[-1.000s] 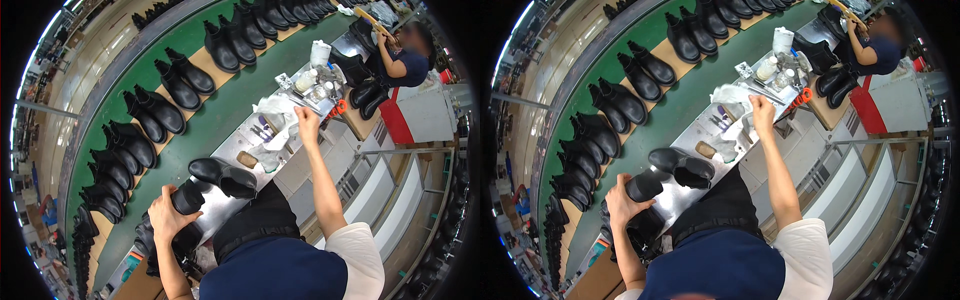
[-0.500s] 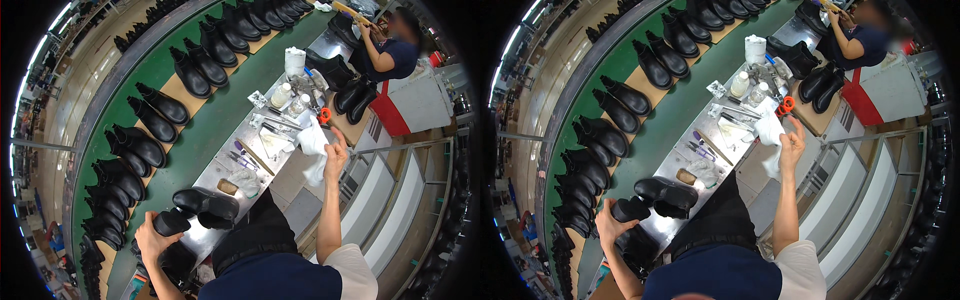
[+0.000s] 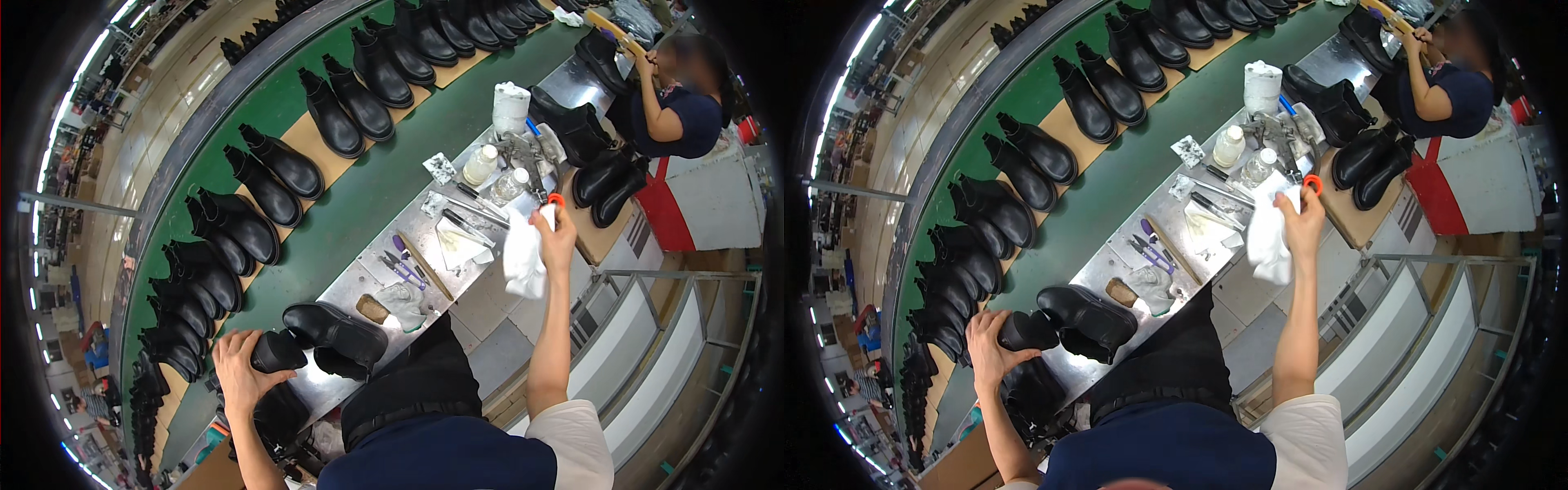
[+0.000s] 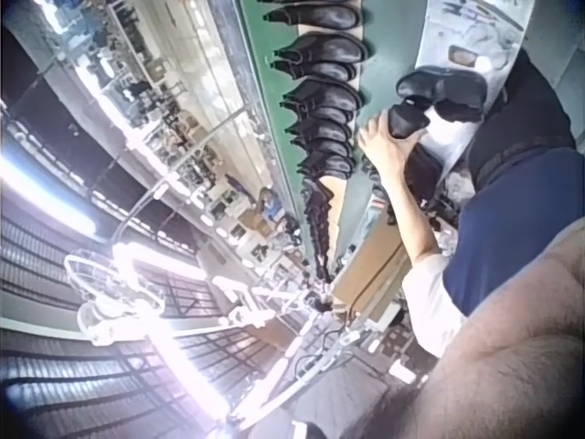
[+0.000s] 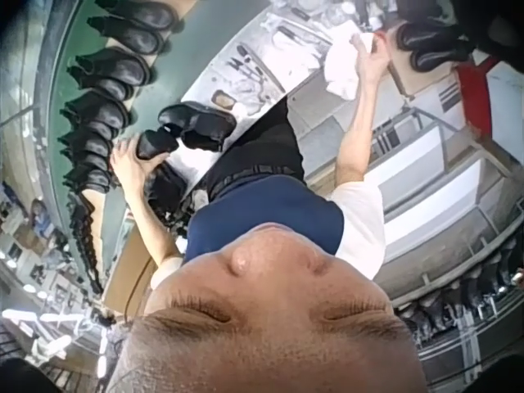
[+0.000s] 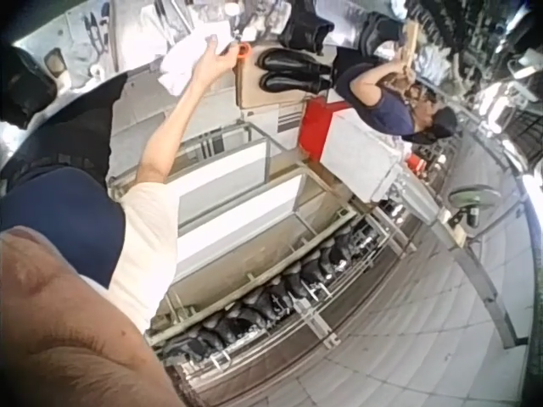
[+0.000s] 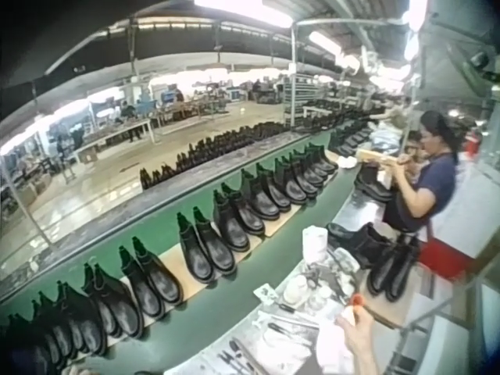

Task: The recorder is inspecting and cleaning black Chelsea-style boots on a factory production line, checking soles and uppers.

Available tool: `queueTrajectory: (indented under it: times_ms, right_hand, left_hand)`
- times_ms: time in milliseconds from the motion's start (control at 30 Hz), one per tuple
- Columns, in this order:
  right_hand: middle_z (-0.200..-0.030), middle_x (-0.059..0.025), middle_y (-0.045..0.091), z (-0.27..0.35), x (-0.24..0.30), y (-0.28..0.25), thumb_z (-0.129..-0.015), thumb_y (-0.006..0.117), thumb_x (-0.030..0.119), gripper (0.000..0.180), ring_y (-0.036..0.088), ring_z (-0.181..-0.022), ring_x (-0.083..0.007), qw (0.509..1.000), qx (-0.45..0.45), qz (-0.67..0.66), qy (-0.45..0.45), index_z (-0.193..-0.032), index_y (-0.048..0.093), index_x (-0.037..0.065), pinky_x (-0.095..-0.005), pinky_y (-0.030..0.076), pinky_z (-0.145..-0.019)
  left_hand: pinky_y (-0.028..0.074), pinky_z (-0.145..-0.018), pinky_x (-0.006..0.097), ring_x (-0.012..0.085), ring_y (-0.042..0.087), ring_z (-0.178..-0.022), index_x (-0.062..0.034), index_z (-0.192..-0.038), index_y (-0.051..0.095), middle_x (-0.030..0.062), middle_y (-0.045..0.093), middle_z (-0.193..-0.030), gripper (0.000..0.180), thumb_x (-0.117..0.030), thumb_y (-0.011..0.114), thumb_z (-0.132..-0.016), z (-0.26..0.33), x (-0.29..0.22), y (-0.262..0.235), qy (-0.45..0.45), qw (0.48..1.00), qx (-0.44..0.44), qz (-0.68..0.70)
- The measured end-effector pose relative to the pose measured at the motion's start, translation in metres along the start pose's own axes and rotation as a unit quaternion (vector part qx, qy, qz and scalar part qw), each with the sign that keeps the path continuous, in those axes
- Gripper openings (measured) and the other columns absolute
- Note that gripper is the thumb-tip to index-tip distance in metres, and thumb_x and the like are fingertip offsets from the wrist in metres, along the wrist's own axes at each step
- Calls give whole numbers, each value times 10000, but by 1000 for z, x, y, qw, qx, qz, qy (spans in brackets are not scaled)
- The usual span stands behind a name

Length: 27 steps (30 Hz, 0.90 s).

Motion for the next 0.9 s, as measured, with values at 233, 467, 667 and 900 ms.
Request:
queueTrajectory:
  times_ms: [233, 467, 667, 900]
  right_hand:
    - [-812, -89, 621, -52, 37, 48, -800, 685, 115, 226, 595, -739, -198, 911, -56, 306, -269, -909, 553, -32, -357, 457, -654]
    - [-1100, -108, 612, -30, -170, 11, -867, 613, 331, 435, 591, -964, -248, 870, -11, -446, 210, -1160, 569, 13, -393, 507, -781]
    - [-903, -174, 670, -38, -83, -44, -706, 788, 370, 502, 632, -832, -260, 973, -228, 22, 17, -912, 640, -63, -398, 501, -723]
    - [-1102, -190, 593, 7, 90, 80, -754, 743, 204, 432, 578, -1019, -320, 818, -112, 396, -401, -1091, 596, -23, -397, 457, -861]
  left_hand:
    - [135, -1035, 629, 253, 468, -1144, -162, -1218, 562, 71, 562, -1131, 947, -513, 832, -381, 13, 20, 16, -148, 987, 13, -66]
    - [121, -1028, 603, 245, 491, -1147, -119, -1130, 588, 76, 609, -1111, 852, -482, 839, -401, 41, 53, 10, -225, 973, -24, -38]
    - [114, -1032, 592, 258, 517, -1061, -122, -1144, 584, 63, 597, -1030, 820, -419, 839, -422, 30, 55, 5, -144, 989, -22, 11]
    - [284, -990, 474, 272, 531, -1035, -5, -1160, 519, 120, 597, -1028, 858, -288, 866, -427, 46, 83, 9, -73, 994, -66, 50]
Point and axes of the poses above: each hand's wrist, its own z-axis away from the middle knuckle, its own y-axis out of the palm, x = y × z, the point moved 10 cm from there along -z, towards the middle knuckle
